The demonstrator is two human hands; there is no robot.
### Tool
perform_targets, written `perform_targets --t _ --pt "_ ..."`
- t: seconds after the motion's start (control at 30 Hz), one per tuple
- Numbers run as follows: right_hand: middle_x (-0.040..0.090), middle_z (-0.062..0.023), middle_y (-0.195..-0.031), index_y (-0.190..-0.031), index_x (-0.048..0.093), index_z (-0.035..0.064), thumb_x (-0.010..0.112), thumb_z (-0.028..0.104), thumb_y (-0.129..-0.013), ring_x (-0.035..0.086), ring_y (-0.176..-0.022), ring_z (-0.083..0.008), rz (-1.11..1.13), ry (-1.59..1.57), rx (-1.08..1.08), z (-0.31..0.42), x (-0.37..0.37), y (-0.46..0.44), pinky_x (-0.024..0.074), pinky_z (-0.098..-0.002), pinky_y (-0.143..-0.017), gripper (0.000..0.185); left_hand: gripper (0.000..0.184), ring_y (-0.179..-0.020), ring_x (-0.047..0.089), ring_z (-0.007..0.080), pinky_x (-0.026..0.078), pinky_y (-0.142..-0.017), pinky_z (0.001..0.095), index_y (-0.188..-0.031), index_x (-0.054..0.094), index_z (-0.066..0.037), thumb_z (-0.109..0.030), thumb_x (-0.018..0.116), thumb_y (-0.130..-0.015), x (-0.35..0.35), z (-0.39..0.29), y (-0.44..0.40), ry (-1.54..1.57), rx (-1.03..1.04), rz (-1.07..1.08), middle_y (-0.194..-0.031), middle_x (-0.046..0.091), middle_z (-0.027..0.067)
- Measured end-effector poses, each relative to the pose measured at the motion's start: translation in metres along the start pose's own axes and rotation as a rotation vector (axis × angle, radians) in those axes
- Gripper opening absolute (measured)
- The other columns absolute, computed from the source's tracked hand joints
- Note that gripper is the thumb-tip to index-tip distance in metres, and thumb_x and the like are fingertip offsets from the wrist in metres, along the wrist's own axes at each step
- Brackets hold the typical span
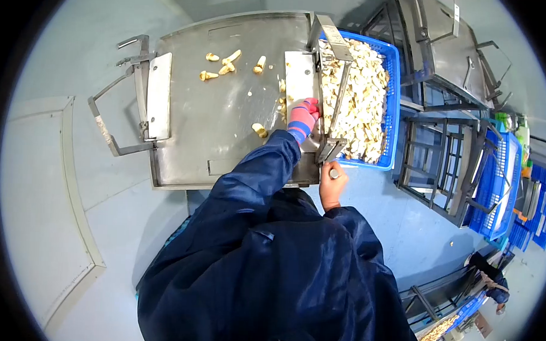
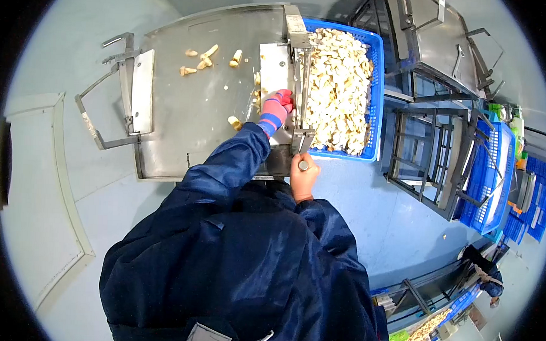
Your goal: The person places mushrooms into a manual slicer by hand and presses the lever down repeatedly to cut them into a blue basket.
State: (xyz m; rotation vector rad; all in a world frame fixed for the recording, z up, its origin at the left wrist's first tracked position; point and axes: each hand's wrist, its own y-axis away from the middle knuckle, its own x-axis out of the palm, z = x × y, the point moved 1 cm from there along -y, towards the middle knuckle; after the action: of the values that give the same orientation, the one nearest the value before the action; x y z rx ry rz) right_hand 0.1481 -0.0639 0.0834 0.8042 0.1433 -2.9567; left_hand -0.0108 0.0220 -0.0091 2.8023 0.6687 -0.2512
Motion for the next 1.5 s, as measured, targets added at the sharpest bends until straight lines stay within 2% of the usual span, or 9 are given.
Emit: perform_targets --t 0.17,0.43,0.63,0.83,0.93,1.07,1.27,1.43,1.5 --pt "0.047 -0.0167 -0.052 -0.061 0.048 0.0011 0.059 0.01 -0.077 0.044 -0.044 -0.0262 0.057 0.02 0.036 -0.025 0.006 0.01 0.0364 -0.0369 -0.045 0.021 0.023 -0.073 0.06 0.0157 0.049 -0.064 0.0261 -0.1 0.058 0.0 0.004 0.057 -0.077 0.006 0.017 -0.006 0.046 -0.044 0.015 -0.077 0.062 0.0072" --pt "0.048 -0.0168 -0.051 -0.061 0.05 0.0005 0.06 0.01 -0.077 0.047 -0.042 -0.0262 0.011 0.054 0.061 0.025 -0.01 -0.004 0.037 -0.0356 -0.044 0.021 0.02 -0.073 0.061 0.0261 0.049 -0.068 0.0331 -0.092 0.061 -0.002 -0.007 0.06 -0.073 0.011 0.015 -0.019 -0.314 -0.036 -0.096 -0.08 0.064 0.0139" --pt "0.051 -0.0174 -0.053 -0.062 0.052 0.0009 0.06 0.009 -0.077 0.048 -0.044 -0.028 0.027 0.013 -0.007 -0.014 0.003 0.007 0.0388 -0.036 -0.045 0.019 0.017 -0.071 0.06 0.0271 0.047 -0.067 0.0336 -0.092 0.059 -0.006 -0.005 0.053 -0.076 0.012 0.0 -0.011 0.063 -0.223 -0.14 -0.075 0.062 0.0114" --pt "0.047 -0.0145 -0.05 -0.062 0.051 0.0003 0.06 0.009 -0.077 0.041 -0.044 -0.0156 0.054 -0.031 0.072 -0.01 0.001 0.007 0.0369 -0.0328 -0.045 0.02 0.028 -0.094 0.056 0.0271 0.043 -0.085 0.0369 -0.096 0.06 -0.011 -0.002 0.058 -0.07 -0.098 -0.031 0.032 -0.724 0.378 -0.235 -0.103 0.058 0.0096" --pt "0.047 -0.014 -0.05 -0.062 0.051 0.0001 0.06 0.009 -0.078 0.04 -0.045 -0.0138 0.039 -0.067 0.066 -0.017 0.003 0.008 0.0365 -0.0321 -0.045 0.02 0.031 -0.099 0.053 0.0269 0.039 -0.091 0.0372 -0.099 0.06 -0.014 -0.005 0.061 -0.068 -0.146 0.037 0.045 -0.997 0.403 0.088 -0.107 0.055 0.008" --pt "0.047 -0.0137 -0.05 -0.062 0.051 0.0003 0.06 0.009 -0.078 0.041 -0.045 -0.0139 0.058 -0.059 0.078 -0.01 0.001 0.004 0.0373 -0.0323 -0.045 0.019 0.033 -0.098 0.054 0.0301 0.043 -0.086 0.0373 -0.102 0.058 -0.014 -0.008 0.062 -0.07 -0.163 0.024 0.054 -0.949 0.318 0.368 -0.106 0.057 0.0103" --pt "0.047 -0.0122 -0.048 -0.063 0.052 0.001 0.062 0.01 -0.078 0.041 -0.045 -0.0108 0.053 -0.047 0.082 0.013 -0.008 -0.002 0.0372 -0.0314 -0.044 0.02 0.042 -0.076 0.059 0.0211 0.047 -0.071 0.0303 -0.118 0.053 -0.009 -0.014 0.064 -0.078 -0.096 0.016 0.035 -0.159 -0.069 0.024 -0.087 0.064 0.0107" --pt "0.048 -0.0115 -0.046 -0.063 0.053 0.0013 0.063 0.011 -0.078 0.044 -0.044 -0.0093 0.053 -0.013 0.06 0.038 -0.017 -0.012 0.0381 -0.0302 -0.043 0.02 0.027 -0.081 0.061 0.0301 0.047 -0.076 0.0349 -0.107 0.061 -0.008 -0.017 0.059 -0.081 -0.007 0.003 0.01 -0.307 0.155 -0.146 -0.091 0.064 0.0156" --pt "0.049 -0.0137 -0.048 -0.063 0.053 0.0016 0.063 0.014 -0.078 0.047 -0.042 -0.0152 0.064 0.021 0.06 0.037 -0.017 -0.014 0.0397 -0.0324 -0.044 0.022 0.029 -0.074 0.059 0.0171 0.047 -0.071 0.0283 -0.11 0.06 -0.008 -0.01 0.059 -0.081 0.002 0.007 0.006 -0.283 0.145 -0.213 -0.086 0.065 0.0111"
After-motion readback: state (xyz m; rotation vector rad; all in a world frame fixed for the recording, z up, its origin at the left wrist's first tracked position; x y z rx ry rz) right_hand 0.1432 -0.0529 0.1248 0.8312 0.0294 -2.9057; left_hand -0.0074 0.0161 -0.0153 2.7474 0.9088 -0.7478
